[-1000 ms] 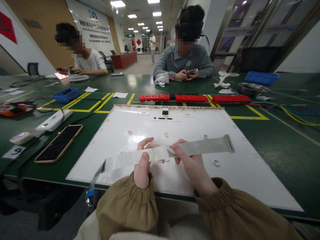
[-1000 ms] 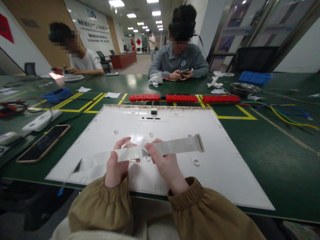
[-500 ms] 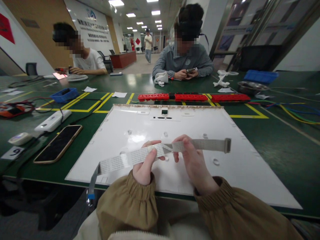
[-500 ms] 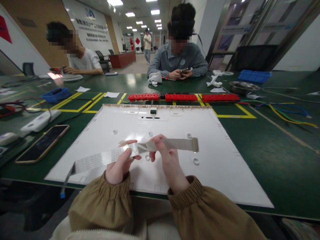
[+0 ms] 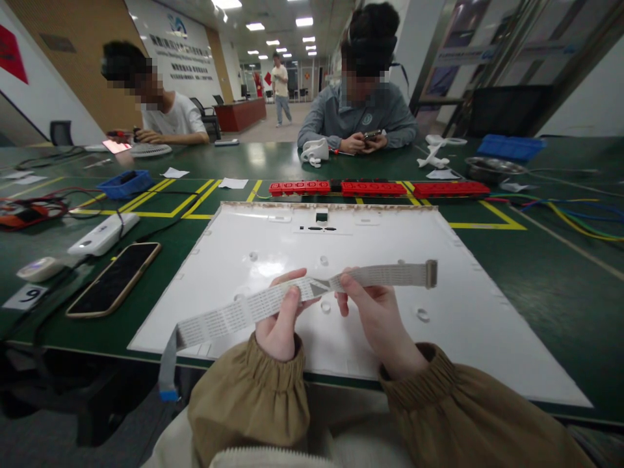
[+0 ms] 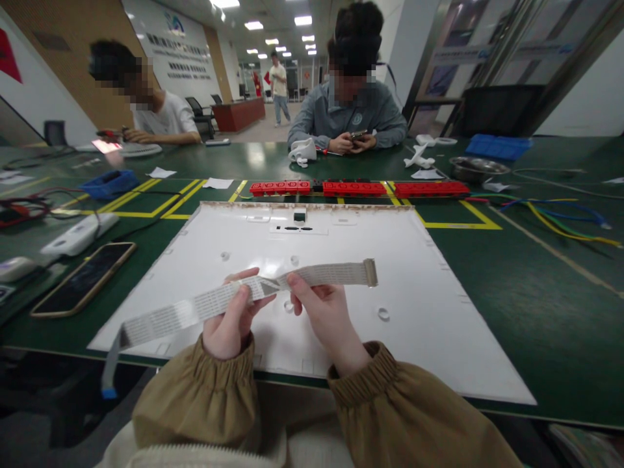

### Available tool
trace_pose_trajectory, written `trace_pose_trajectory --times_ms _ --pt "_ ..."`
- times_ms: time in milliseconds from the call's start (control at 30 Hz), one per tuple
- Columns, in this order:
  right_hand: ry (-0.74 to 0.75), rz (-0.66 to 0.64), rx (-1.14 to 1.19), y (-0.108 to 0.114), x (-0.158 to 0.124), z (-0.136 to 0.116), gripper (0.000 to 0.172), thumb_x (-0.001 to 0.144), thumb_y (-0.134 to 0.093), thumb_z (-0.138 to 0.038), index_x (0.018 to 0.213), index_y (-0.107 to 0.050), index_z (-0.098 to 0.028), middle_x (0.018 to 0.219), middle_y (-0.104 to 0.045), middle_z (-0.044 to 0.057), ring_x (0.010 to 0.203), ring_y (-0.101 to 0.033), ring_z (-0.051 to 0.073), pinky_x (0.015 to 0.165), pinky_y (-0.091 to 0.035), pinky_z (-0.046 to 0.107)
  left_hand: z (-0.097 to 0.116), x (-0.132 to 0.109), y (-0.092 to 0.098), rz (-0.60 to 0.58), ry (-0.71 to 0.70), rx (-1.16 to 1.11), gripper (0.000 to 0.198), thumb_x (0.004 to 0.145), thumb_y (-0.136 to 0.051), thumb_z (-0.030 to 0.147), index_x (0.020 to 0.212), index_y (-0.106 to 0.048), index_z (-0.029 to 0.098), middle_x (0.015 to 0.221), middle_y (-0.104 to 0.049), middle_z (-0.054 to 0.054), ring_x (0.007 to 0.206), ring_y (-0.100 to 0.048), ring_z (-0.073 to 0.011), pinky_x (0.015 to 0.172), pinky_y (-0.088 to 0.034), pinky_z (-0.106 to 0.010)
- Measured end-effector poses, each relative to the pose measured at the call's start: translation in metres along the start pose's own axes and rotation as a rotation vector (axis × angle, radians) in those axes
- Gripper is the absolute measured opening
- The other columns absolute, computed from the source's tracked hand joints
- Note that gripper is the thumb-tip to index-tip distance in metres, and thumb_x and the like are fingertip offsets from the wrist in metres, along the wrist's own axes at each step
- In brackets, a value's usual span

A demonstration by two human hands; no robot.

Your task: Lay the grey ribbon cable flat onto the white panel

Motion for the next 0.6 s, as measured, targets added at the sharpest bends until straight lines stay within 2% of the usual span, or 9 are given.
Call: trace_pose_trajectory --times_ms 100,200,300,400,500,600 --pt "0.036 -0.014 -0.082 0.0 -0.002 -0.002 0.029 0.079 -0.061 -0.037 0.058 -0.054 -0.018 0.048 -0.045 -0.004 0.047 -0.043 0.008 0.045 -0.037 0.023 0.001 -0.001 0.0 0.021 0.021 -0.004 0.029 0.078 -0.064 0.032 0.1 -0.062 0.014 0.089 -0.066 -0.006 0.082 -0.064 -0.0164 0.072 -0.057 -0.025" --pt "0.101 -0.036 -0.219 0.0 -0.006 -0.006 0.023 0.083 -0.056 -0.035 0.067 -0.059 -0.018 0.054 -0.049 -0.003 0.05 -0.046 0.008 0.047 -0.039 0.022 0.003 -0.002 -0.001 0.033 0.015 0.017 0.03 0.078 -0.065 0.034 0.1 -0.062 0.015 0.089 -0.066 -0.005 0.082 -0.065 -0.016 0.072 -0.057 -0.025" --pt "0.259 -0.111 -0.395 -0.007 -0.01 -0.015 0.012 0.086 -0.052 -0.026 0.088 -0.063 -0.021 0.074 -0.059 0.0 0.062 -0.053 0.01 0.055 -0.043 0.023 0.005 -0.002 0.001 0.059 -0.009 0.022 0.03 0.077 -0.066 0.034 0.1 -0.061 0.015 0.095 -0.064 -0.006 0.084 -0.065 -0.0174 0.071 -0.057 -0.025" --pt "0.373 -0.191 -0.459 -0.015 -0.013 -0.02 0.022 0.088 -0.046 -0.02 0.104 -0.061 -0.023 0.095 -0.061 0.004 0.079 -0.057 0.013 0.065 -0.047 0.026 0.006 -0.001 0.004 0.071 -0.052 0.033 0.031 0.077 -0.065 0.036 0.1 -0.061 0.016 0.092 -0.064 -0.006 0.078 -0.065 -0.0164 0.068 -0.057 -0.025" --pt "0.284 -0.168 -0.391 -0.012 -0.009 -0.015 0.025 0.089 -0.043 -0.023 0.108 -0.059 -0.023 0.096 -0.06 0.004 0.068 -0.054 0.011 0.061 -0.045 0.026 0.005 0.002 0.008 0.08 -0.098 0.081 0.029 0.079 -0.064 0.038 0.099 -0.062 0.018 0.081 -0.064 -0.003 0.068 -0.063 -0.0128 0.061 -0.053 -0.021" --pt "0.097 -0.139 -0.208 -0.006 -0.003 -0.002 0.024 0.089 -0.044 -0.035 0.091 -0.063 -0.02 0.075 -0.06 0.001 0.056 -0.048 0.01 0.054 -0.042 0.025 0.003 0.005 0.012 0.058 -0.133 0.12 0.027 0.079 -0.063 0.038 0.095 -0.063 0.016 0.074 -0.062 -0.003 0.063 -0.059 -0.0119 0.059 -0.05 -0.021"
Point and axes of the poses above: each hand's wrist, its own x-axis towards the middle knuckle, its own y-axis out of the back of the hand, z = x × y, the point moved 6 cm from there along x, towards the middle knuckle
